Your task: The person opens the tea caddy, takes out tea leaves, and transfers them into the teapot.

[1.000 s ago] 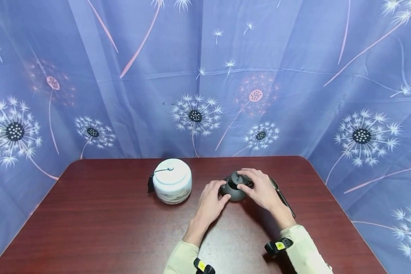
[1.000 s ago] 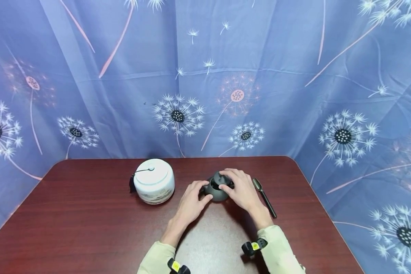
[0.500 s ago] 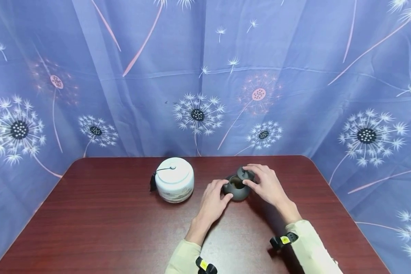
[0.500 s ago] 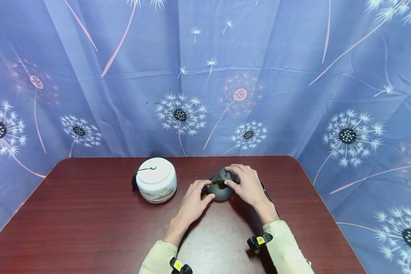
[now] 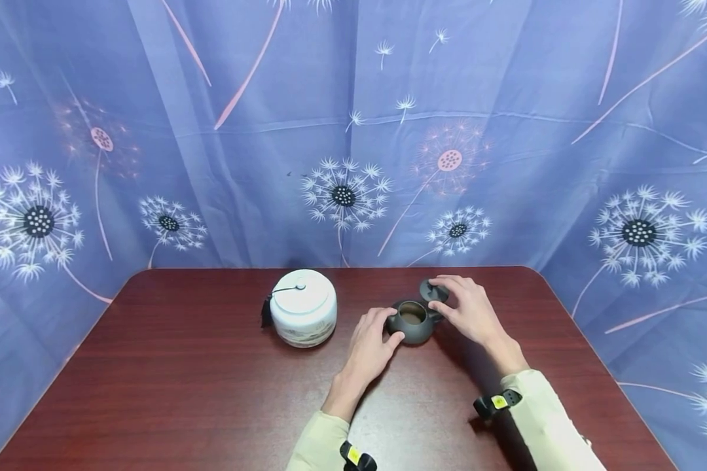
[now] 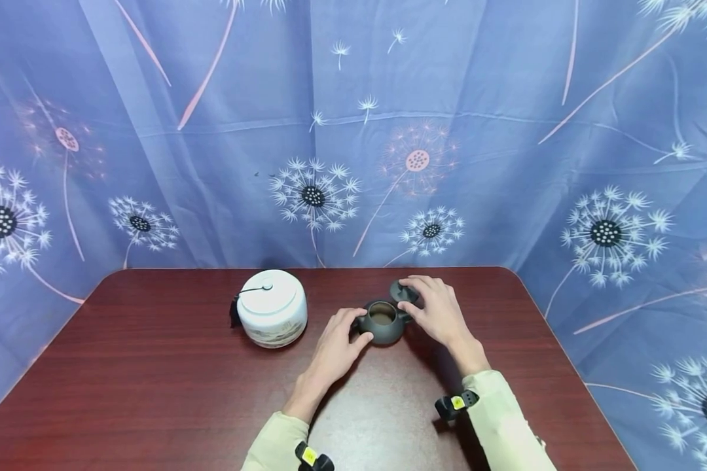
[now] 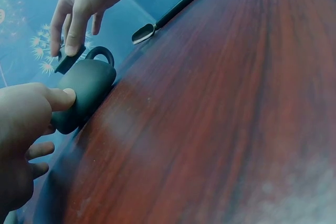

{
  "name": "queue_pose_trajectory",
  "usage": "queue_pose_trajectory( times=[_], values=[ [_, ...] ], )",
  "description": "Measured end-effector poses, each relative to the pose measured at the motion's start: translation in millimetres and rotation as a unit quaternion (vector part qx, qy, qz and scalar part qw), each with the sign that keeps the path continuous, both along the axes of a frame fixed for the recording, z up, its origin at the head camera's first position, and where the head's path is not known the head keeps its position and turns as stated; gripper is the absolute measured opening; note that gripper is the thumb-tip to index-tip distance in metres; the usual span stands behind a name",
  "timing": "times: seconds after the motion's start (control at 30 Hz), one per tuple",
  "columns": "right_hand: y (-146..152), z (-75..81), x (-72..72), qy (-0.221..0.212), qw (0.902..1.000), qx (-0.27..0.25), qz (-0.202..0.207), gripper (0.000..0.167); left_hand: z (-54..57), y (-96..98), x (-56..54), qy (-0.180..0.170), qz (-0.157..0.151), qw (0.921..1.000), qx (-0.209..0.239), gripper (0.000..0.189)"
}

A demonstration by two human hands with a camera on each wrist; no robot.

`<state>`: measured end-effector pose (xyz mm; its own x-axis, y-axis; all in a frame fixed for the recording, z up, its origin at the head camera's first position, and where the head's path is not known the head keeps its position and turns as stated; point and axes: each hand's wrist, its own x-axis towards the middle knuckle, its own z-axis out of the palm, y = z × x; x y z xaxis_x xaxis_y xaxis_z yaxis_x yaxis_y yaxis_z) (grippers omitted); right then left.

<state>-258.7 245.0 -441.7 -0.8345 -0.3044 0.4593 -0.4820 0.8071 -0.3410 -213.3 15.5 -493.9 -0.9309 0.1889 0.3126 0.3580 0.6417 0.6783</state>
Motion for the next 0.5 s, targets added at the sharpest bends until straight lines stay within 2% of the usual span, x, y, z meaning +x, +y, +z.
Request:
queue_pose_trajectory(
  times=[0.2, 0.5],
  values=[
    [4, -1.9, -6.2, -0.013, 0.9999, 0.0, -0.004, 0.045, -0.9, -0.6, 1.2, -0.001, 0.004, 1.0, -0.002, 0.043],
    [9, -4.6, -13.3, -0.028, 0.9995, -0.005, -0.014, 0.045, 0.3, -0.2, 1.5, 0.028, 0.006, 0.9996, -0.002, 0.043]
  ],
)
